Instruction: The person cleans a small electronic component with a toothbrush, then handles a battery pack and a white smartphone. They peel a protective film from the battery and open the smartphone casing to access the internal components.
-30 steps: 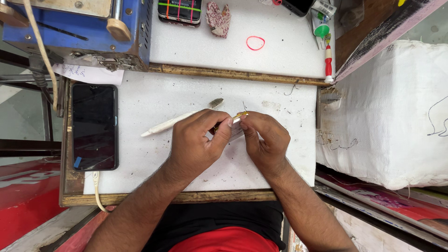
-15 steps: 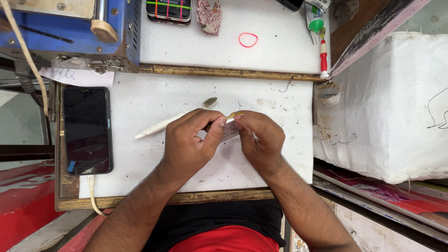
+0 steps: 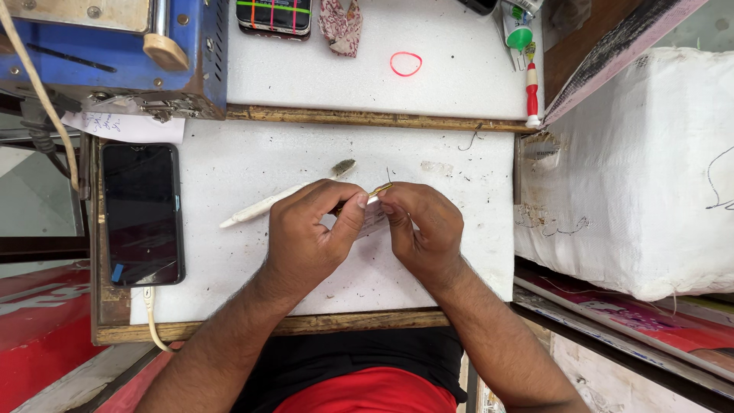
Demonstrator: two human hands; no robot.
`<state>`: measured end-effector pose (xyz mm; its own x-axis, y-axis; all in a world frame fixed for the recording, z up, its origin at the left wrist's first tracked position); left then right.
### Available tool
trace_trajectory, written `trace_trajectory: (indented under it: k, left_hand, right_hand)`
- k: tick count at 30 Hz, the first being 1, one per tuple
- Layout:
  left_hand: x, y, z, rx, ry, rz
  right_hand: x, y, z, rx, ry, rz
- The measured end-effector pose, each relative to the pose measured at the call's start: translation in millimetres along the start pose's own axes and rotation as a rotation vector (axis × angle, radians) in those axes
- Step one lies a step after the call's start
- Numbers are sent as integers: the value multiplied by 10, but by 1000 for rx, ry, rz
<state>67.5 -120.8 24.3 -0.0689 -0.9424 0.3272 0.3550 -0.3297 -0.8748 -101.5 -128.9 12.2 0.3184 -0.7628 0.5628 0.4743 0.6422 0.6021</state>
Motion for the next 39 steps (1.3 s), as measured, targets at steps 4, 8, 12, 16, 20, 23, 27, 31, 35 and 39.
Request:
trace_trajectory:
  k: [4,8,12,16,20,23,27,31,35,39]
  left_hand:
    - [-5,-4,3,-13,14,28]
    - [-5,-19,11,-29,20,39]
    - [1,-15,20,-30,15,49]
    - [-3,-34,14,21,12,-9]
    - [-3,-114,15,84,-8,-157]
    - [5,-185,22,110,0,-253]
    - [8,-248,19,58,43,-286]
    - [-14,-185,20,-16,57,-173]
    - [-42,5,-6,-174,77,38]
    - [-88,257,-122,-600,96,393]
  right_hand:
    - [-34,-44,12,83,3,-47]
    - [-76,-94,34,251,-3,-101]
    - [-148,-229,-10,615,-15,-357]
    - [-209,-327,-80,759,41,-497]
    - [-254,-356,-60,812,44,-477]
    - [-264,-350,-39,865,29,-416]
    - [-281,-375,-44,980,-5,-401]
    - [-328,-414,-58,1032,-28,-416]
    - [-372,-422,-70,1008,19,-460]
    - [-305,-322,-58,1035,82,-373]
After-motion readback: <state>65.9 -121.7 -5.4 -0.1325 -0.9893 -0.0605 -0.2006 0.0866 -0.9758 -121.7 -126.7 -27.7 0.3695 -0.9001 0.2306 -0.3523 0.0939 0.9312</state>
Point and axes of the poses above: each hand's wrist, its own x-axis towards the middle knuckle, its own z-axis out of the back of the hand, y = z × x, the point moved 5 cm from there along x, towards the middle knuckle, and after that the axes turned 1 degree about y, right-handed, at the moved point
